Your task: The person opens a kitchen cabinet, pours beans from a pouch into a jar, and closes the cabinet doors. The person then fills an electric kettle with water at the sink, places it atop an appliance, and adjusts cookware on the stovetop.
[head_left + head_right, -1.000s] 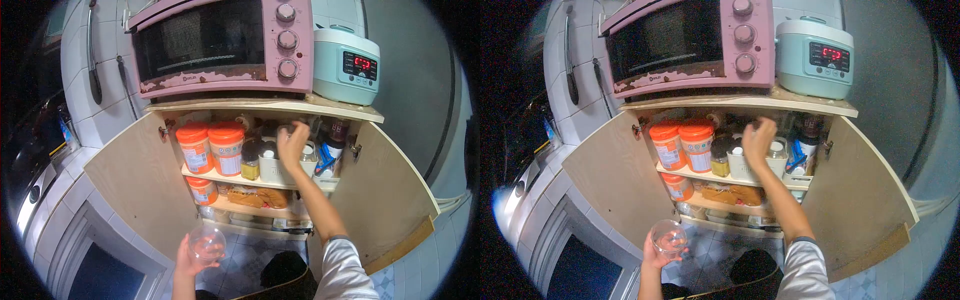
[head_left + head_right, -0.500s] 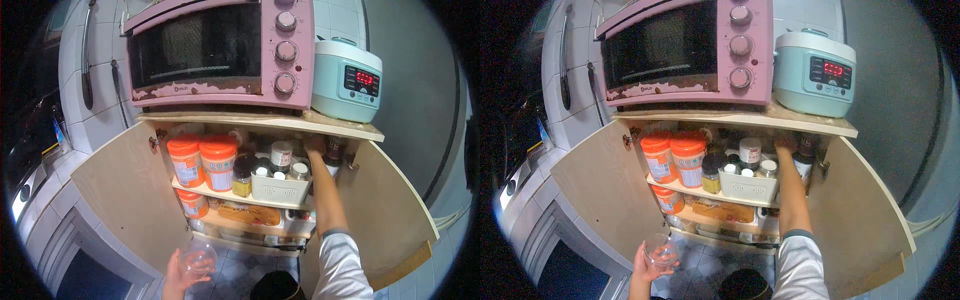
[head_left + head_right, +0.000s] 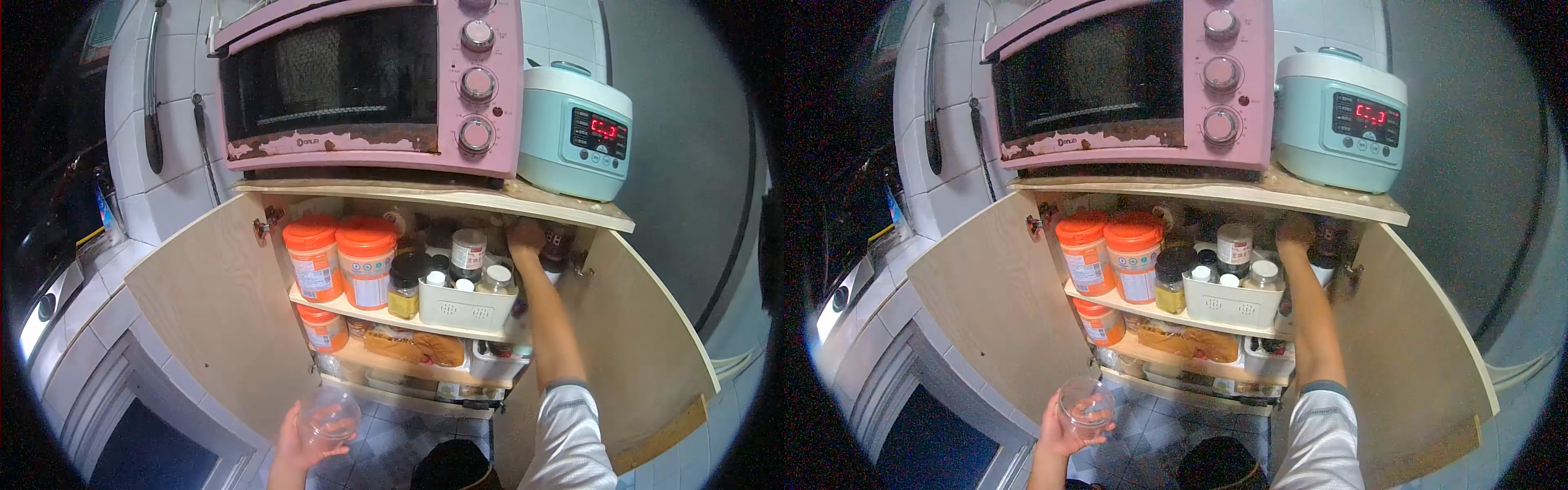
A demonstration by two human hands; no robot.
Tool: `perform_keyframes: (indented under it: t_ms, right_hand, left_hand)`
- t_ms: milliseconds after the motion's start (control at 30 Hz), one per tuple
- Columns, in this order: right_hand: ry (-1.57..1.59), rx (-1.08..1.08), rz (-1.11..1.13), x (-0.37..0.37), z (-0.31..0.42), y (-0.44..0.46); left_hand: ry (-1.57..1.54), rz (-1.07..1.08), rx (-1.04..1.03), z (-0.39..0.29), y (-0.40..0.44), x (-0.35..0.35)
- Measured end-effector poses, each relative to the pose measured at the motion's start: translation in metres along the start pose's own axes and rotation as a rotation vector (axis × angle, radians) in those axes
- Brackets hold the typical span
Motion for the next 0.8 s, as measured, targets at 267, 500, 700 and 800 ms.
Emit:
perform_keyframes:
  t_ms: [267,500,700,800]
  right_hand:
    - [-0.105,0.396,-0.199,0.044,0.024,-0.041]
    - [0.023,0.447,-0.268,0.115,0.054,-0.118]
    - [0.045,0.337,-0.121,0.145,0.063,-0.150]
    - [0.090,0.357,-0.126,0.159,0.063,-0.162]
  left_hand:
    - [0.184,-0.072,-0.070,-0.002,-0.013,-0.009]
    - [0.112,-0.075,-0.134,-0.004,-0.021,-0.013]
    - [0.067,-0.021,-0.174,-0.007,-0.031,-0.010]
    - [0.028,-0.016,-0.187,-0.009,-0.035,-0.010]
Point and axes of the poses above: each hand's wrist, its own y-axis towards the middle knuckle, its own x-axis out of the back of the hand, z = x × y, the point moved 4 cm from there along y, towards the middle knuckle, and after that the axes turned 4 degrees about y, right-handed, at the moved point
